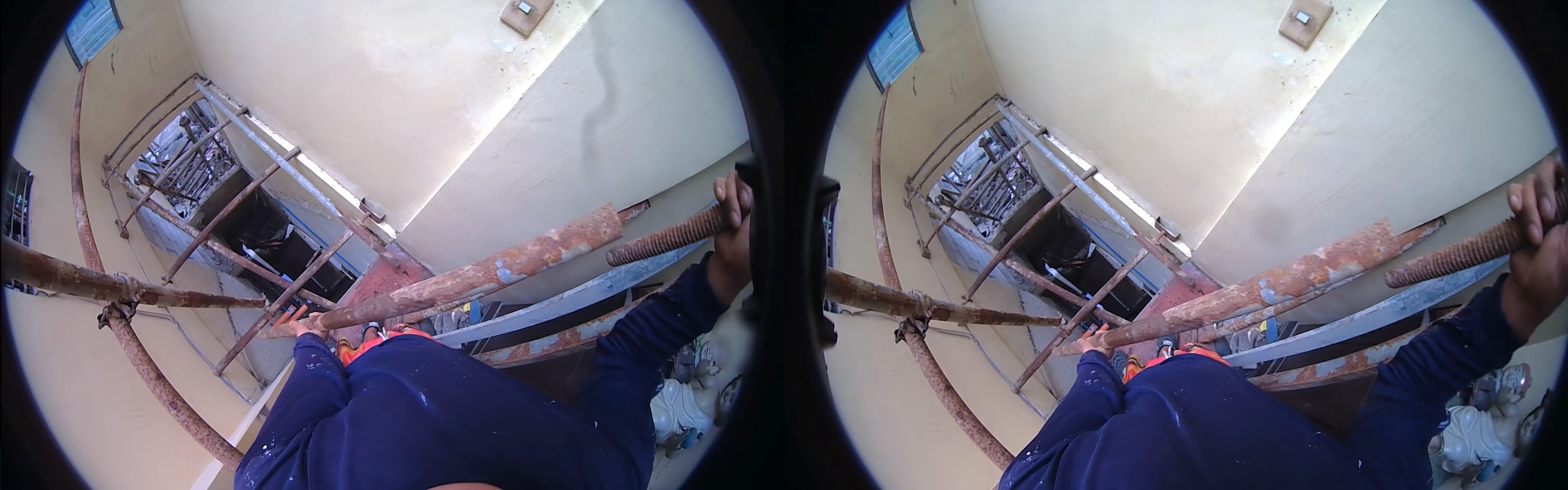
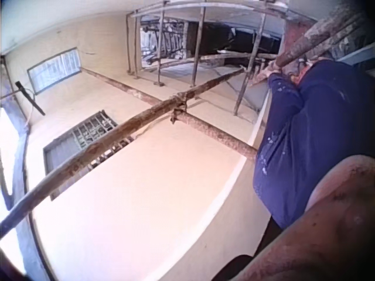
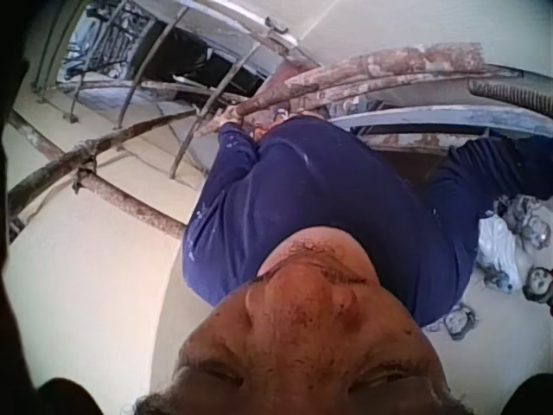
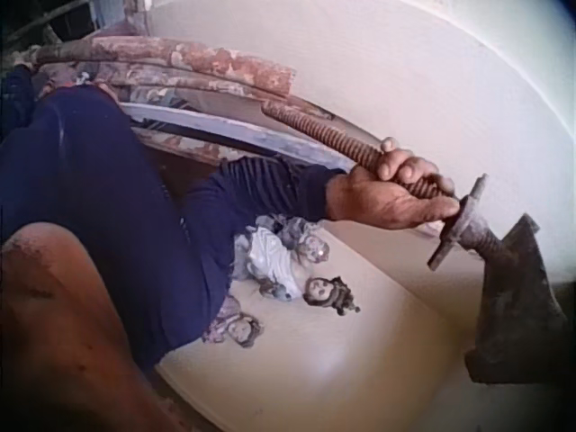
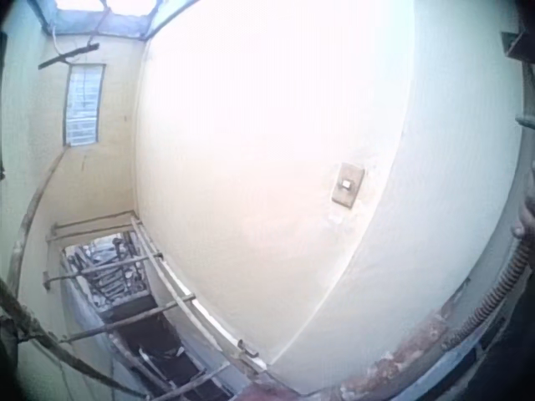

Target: The person assembles a metal scaffolding frame by lifting and positioning a long pole, then securing it to a wall bracket using a hammer and a locking mechanism. The worker repeatedly adjusts the pole and tightens the bracket to stabilize the structure.

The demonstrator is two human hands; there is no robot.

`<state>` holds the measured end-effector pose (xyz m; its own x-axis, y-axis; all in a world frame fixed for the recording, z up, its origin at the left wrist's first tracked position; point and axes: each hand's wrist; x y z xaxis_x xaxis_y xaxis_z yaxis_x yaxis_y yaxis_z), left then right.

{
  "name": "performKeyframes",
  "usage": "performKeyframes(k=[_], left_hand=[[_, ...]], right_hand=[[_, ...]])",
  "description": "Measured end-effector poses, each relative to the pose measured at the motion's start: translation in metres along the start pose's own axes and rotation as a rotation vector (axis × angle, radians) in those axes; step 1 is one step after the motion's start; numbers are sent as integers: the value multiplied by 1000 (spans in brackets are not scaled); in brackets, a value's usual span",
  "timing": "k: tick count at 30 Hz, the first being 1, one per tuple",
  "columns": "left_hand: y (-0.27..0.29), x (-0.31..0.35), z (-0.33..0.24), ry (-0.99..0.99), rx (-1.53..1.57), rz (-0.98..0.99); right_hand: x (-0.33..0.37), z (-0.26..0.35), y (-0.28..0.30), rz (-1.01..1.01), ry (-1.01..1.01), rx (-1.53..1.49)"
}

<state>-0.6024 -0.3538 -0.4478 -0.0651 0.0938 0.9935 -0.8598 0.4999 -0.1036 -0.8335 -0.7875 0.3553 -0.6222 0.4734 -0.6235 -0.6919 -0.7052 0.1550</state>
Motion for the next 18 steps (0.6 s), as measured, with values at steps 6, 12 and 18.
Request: performKeyframes(k=[6, 12, 18], left_hand=[[40, 11, -65, -167, 87, -89], [60, 42, -94, -331, 307, -377], [52, 56, -99, -581, 505, -718]], right_hand=[[22, -49, -94, -297, 89, -203], [2, -43, -71, -450, 109, -234], [-21, -77, -88, -592, 50, -406]])
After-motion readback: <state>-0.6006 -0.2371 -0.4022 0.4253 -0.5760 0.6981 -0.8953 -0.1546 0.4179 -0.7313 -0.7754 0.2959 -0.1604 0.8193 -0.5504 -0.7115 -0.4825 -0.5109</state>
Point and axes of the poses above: each hand's wrist, its own x-axis away from the middle knuckle, its own y-axis out of the back of the hand, z = x × y, and after that the axes turned 11 degrees about -z, right-handed
